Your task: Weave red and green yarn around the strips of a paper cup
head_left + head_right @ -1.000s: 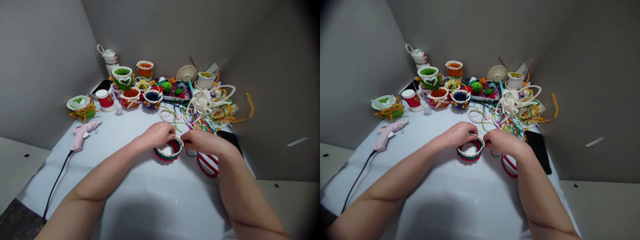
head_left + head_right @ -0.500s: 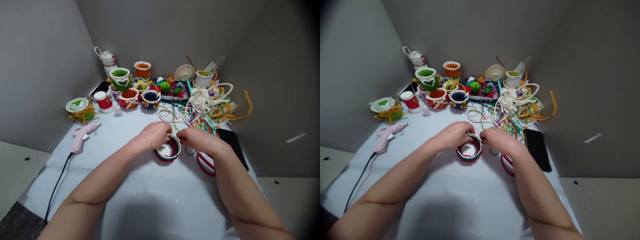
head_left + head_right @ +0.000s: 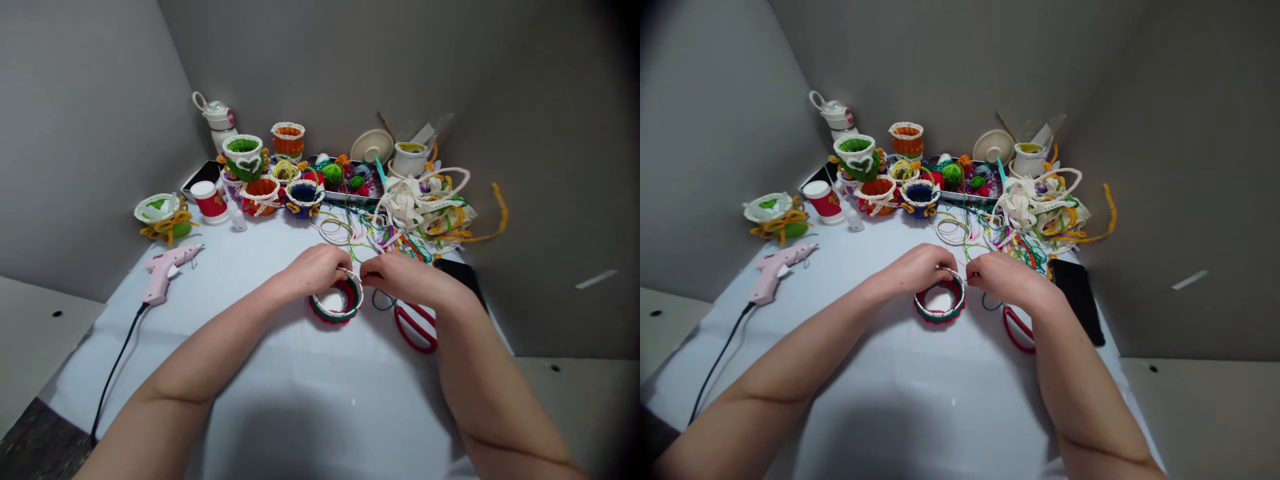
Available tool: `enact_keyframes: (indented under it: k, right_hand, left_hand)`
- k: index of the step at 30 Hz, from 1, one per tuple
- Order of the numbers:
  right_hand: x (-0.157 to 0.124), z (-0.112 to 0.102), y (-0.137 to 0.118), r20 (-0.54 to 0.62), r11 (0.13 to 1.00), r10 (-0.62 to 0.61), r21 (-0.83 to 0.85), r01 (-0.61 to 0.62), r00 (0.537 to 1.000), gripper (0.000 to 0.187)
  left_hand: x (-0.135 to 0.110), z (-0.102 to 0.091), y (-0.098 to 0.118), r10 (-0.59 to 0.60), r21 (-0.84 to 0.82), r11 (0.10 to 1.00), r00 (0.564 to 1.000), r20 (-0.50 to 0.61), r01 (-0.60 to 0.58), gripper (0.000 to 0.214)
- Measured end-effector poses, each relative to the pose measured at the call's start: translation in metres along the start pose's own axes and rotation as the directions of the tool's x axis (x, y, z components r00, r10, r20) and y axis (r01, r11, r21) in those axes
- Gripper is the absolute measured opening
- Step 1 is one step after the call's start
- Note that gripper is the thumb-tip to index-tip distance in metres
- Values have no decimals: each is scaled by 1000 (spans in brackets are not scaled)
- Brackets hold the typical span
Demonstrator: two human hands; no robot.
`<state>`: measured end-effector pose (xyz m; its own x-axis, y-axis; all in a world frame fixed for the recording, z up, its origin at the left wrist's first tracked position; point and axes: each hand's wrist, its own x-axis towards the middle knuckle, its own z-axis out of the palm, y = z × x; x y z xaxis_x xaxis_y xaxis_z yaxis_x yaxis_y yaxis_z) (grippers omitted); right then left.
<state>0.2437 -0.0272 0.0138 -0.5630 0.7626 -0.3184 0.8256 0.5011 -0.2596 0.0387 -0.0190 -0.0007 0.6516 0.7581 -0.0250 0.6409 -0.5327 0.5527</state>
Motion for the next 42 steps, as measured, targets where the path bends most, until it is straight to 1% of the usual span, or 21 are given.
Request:
enact_keyframes:
  k: [6,12,17,21,25,28,31,33,35,38,40,42]
  right_hand:
    - [1,-5,-6,0,998,52,-23,-52,999,22]
    - [-1,-8,-7,-83,993,89,-72,-95,993,21]
    - [-3,-8,-6,-111,992,98,-74,-107,989,21]
    - [-3,-9,-7,-97,991,105,-77,-112,990,22]
    - [-2,-8,-8,-81,991,99,-84,-106,992,21]
    - [-2,-8,-9,-60,991,103,-83,-108,993,22]
    - [-1,-8,-12,-35,990,120,-70,-122,992,23]
    - [-3,-9,-12,-9,990,126,-68,-126,992,23]
    - [-5,-10,-12,11,993,100,-68,-99,995,22]
    - [-13,-12,-12,21,999,13,-43,-12,1000,22]
    - [-18,-13,-13,4,1000,-25,-19,25,1000,24]
    - [-23,-15,-15,-33,1000,-21,-10,21,999,26]
  left_hand:
    - [0,1,-2,58,-2,998,997,40,-58,20]
    - [2,2,-2,48,31,998,998,51,-49,20]
    - [2,1,-3,42,46,998,998,55,-44,19]
    - [1,2,-3,46,33,998,998,46,-47,19]
    - [2,2,-2,76,-7,997,997,14,-76,20]
    - [2,2,1,93,-56,994,996,-15,-93,15]
    - [2,5,2,85,-107,990,996,-37,-89,11]
    - [2,6,3,72,-123,989,996,-51,-78,12]
    - [2,7,4,57,-116,991,996,-62,-64,13]
    - [2,6,7,31,-86,996,997,-67,-36,14]
    - [1,5,9,10,-68,998,998,-62,-14,15]
    - [1,4,11,-3,-57,998,998,-58,0,16]
